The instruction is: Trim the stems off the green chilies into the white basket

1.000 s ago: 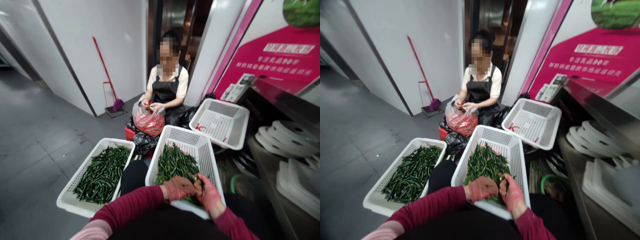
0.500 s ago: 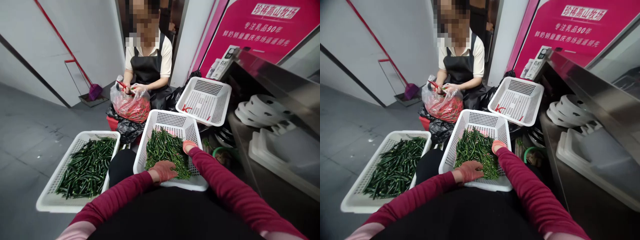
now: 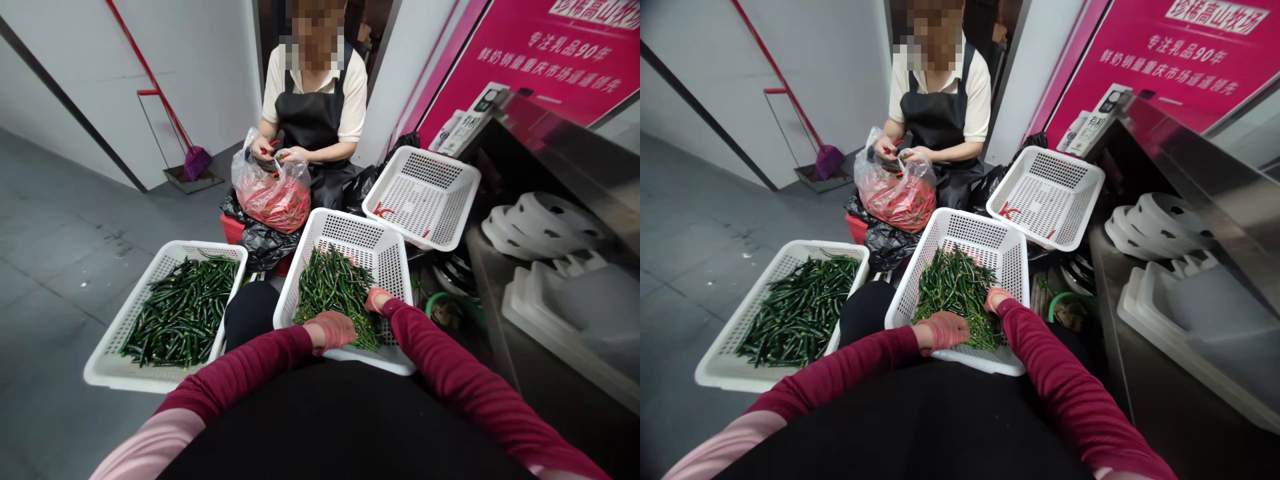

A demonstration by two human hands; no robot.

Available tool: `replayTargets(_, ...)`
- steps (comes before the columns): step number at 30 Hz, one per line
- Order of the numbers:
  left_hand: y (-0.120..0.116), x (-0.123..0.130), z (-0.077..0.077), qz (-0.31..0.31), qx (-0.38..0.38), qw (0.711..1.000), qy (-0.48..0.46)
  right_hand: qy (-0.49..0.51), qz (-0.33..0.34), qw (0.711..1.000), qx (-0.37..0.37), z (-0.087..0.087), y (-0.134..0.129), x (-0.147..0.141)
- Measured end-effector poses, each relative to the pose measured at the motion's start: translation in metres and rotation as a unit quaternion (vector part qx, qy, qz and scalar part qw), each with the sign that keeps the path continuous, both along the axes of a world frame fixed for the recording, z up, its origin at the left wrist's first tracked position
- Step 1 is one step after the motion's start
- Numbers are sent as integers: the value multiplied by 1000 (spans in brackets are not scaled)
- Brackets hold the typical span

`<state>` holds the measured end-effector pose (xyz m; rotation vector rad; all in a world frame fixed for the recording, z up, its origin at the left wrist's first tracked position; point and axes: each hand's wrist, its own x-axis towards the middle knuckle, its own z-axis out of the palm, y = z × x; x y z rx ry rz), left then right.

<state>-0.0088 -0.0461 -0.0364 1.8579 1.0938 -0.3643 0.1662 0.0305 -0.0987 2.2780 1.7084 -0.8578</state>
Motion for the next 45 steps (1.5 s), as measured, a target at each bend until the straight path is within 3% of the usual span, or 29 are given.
replayTargets(3, 0, -2, -3, 29, -5, 999, -21, -40, -17, 998, -37, 23, -4, 14)
replayTargets(5, 1, -3, -8, 55, 13, 997, -49, 30, -47, 998, -24, 43, -12, 28)
replayTargets(6, 1, -3, -10, 74, 31, 994, -75, 115, -76, 990, -10, 52, -18, 34)
replayTargets(7, 1, -2, -12, 96, 50, 988, -107, 221, -112, 969, 3, 60, -26, 38)
replayTargets(10, -2, 2, -15, 155, 65, 963, -211, 484, -220, 847, 20, 71, -52, 34)
replayTargets(12, -5, 5, -13, 168, 13, 951, -260, 547, -266, 793, 25, 68, -67, 20)
replayTargets(14, -9, 7, -11, 168, -44, 943, -283, 560, -288, 775, 48, 63, -77, 4)
replayTargets(18, -11, 8, -14, 159, -27, 959, -234, 562, -257, 783, 80, 60, -87, -14)
replayTargets(23, -8, 3, -18, 195, -4, 955, -224, 541, -174, 817, 96, 66, -87, -1)
replayTargets(26, -8, 1, -13, 188, -28, 957, -217, 555, -213, 795, 121, 63, -88, 8)
replayTargets(28, -9, 0, -10, 164, -43, 960, -222, 580, -234, 775, 90, 57, -91, 9)
replayTargets(29, -10, 1, -9, 154, -42, 960, -228, 578, -233, 779, 68, 53, -93, 8)
replayTargets(31, -10, 2, -9, 164, -38, 956, -240, 533, -212, 818, 32, 44, -98, 6)
replayTargets(33, -10, 3, -9, 223, -67, 942, -241, 458, -193, 867, 26, 37, -101, 4)
replayTargets(35, -10, 3, -7, 267, -116, 927, -236, 422, -197, 884, 35, 35, -103, 4)
replayTargets(37, -10, 3, -2, 245, -141, 929, -237, 474, -210, 854, 45, 37, -105, 5)
replayTargets(40, -12, 2, 7, 136, -109, 955, -240, 603, -230, 763, 30, 43, -111, 3)
replayTargets(42, -12, 2, 10, 97, -90, 965, -228, 636, -261, 727, 16, 44, -115, -3)
replayTargets(43, -11, 2, 10, 89, -78, 969, -215, 631, -273, 726, 16, 43, -117, -8)
replayTargets(45, -8, 3, 4, 63, -29, 981, -181, 582, -270, 765, 57, 40, -120, -18)
